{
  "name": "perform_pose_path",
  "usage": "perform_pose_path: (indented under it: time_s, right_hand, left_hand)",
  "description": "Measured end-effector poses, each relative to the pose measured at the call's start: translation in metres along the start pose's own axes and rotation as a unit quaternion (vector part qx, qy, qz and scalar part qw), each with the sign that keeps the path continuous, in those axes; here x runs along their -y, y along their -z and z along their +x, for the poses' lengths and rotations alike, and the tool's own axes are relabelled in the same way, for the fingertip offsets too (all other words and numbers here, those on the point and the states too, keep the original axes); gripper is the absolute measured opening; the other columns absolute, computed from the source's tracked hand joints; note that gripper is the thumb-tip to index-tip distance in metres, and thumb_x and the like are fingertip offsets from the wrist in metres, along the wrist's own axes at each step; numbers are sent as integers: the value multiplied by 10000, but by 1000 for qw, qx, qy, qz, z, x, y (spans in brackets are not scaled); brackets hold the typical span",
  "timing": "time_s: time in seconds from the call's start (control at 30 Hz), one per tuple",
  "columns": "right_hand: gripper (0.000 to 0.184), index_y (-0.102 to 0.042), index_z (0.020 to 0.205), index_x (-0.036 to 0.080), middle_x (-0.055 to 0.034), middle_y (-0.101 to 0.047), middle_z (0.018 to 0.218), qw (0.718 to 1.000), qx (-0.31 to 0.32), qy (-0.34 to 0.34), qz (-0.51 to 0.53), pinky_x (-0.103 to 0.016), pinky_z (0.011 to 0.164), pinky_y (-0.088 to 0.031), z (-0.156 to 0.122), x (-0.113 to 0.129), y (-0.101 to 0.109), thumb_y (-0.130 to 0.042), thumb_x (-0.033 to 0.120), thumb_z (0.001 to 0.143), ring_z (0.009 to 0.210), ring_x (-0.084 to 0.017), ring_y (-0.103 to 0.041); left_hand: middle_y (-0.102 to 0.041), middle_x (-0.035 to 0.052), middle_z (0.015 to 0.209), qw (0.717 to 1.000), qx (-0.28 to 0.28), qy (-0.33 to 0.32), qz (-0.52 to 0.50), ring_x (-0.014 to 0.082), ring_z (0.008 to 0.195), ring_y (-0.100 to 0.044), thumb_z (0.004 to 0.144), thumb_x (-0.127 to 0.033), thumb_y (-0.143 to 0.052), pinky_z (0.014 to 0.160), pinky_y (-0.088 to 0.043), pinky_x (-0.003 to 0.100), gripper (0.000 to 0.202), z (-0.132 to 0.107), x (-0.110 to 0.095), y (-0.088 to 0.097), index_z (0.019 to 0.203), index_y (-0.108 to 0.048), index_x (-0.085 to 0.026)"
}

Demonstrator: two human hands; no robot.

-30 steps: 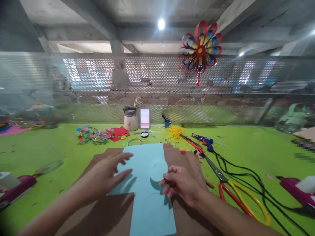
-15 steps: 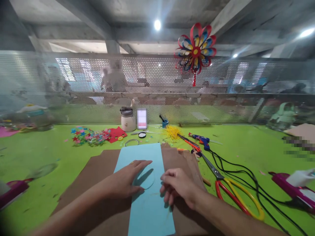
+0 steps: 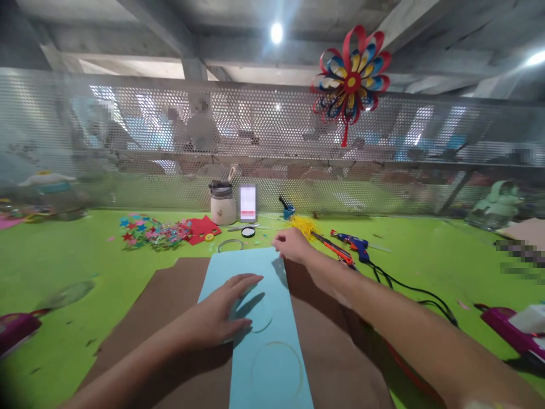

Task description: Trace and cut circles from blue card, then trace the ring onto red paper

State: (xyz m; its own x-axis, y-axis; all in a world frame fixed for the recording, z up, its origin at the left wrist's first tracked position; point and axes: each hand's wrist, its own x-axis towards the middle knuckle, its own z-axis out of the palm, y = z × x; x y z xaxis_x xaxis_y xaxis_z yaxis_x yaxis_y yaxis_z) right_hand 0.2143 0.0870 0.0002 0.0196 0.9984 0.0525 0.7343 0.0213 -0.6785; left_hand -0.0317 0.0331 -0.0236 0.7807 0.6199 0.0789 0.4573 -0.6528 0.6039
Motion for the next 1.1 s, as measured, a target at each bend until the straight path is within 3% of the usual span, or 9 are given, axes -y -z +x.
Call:
perform_pose_path:
  time_s: [0.1, 0.17, 0.5, 0.73, 0.87, 1.0, 1.1]
  right_hand:
    - [258, -642, 1121, 150, -65, -665, 1125, 994, -4, 24, -103, -385, 812, -570, 49, 13, -9, -612, 342, 950, 951, -203, -661]
    - [310, -614, 1204, 167, -83, -630, 1223, 986, 4, 40, -161, -429, 871, -556, 76, 22, -18, -608, 348, 953, 1035, -229, -642]
    - [324, -597, 1237, 180, -91, -615, 1256, 937, 89, 107, -321, -434, 881, -554, 161, 53, -69, -604, 340, 956, 1054, -230, -637]
    - [350, -590, 1245, 154, -110, -613, 1252, 913, 105, 134, -371, -437, 882, -553, 184, 64, -96, -619, 336, 947, 1054, -234, -638]
    - [354, -590, 1244, 149, -112, -613, 1251, 911, 93, 138, -378, -436, 882, -553, 186, 63, -102, -623, 335, 945, 1055, -235, -638]
    - [346, -593, 1241, 157, -107, -613, 1252, 917, 71, 135, -370, -434, 883, -553, 185, 54, -92, -621, 335, 946, 1057, -234, -637]
    - [337, -593, 1242, 168, -102, -612, 1257, 926, 40, 116, -358, -437, 886, -551, 182, 38, -70, -613, 337, 951, 1060, -232, -635]
  left_hand:
    - [-410, 113, 1493, 1000, -24, -11, -11, 253, 1351, -434, 792, -114, -560, 1125, -397, 439, 717, 1, 4, 0, 1473, -372, -241]
    - [-438, 123, 1455, 999, -37, -4, -7, 250, 1321, -463, 801, -66, -507, 1102, -422, 432, 686, 1, 6, -2, 1459, -384, -216]
    - [-471, 129, 1395, 999, -35, 22, 22, 250, 1247, -524, 769, 16, -447, 1097, -423, 414, 689, 2, 8, -11, 1424, -400, -192]
    - [-479, 129, 1386, 999, -32, 27, 8, 248, 1252, -522, 773, -9, -451, 1100, -423, 403, 670, 2, 13, -14, 1414, -409, -199]
    - [-485, 134, 1389, 999, -39, 27, 3, 253, 1243, -528, 808, -35, -443, 1092, -434, 415, 639, 2, 14, -16, 1423, -408, -204]
    - [-470, 138, 1416, 999, -21, 43, 12, 250, 1262, -516, 850, -57, -421, 1100, -432, 408, 596, 1, 9, -14, 1431, -409, -191]
    - [-465, 137, 1420, 999, -21, 35, 23, 247, 1293, -489, 857, -55, -414, 1121, -408, 401, 591, 0, 10, -13, 1435, -402, -180]
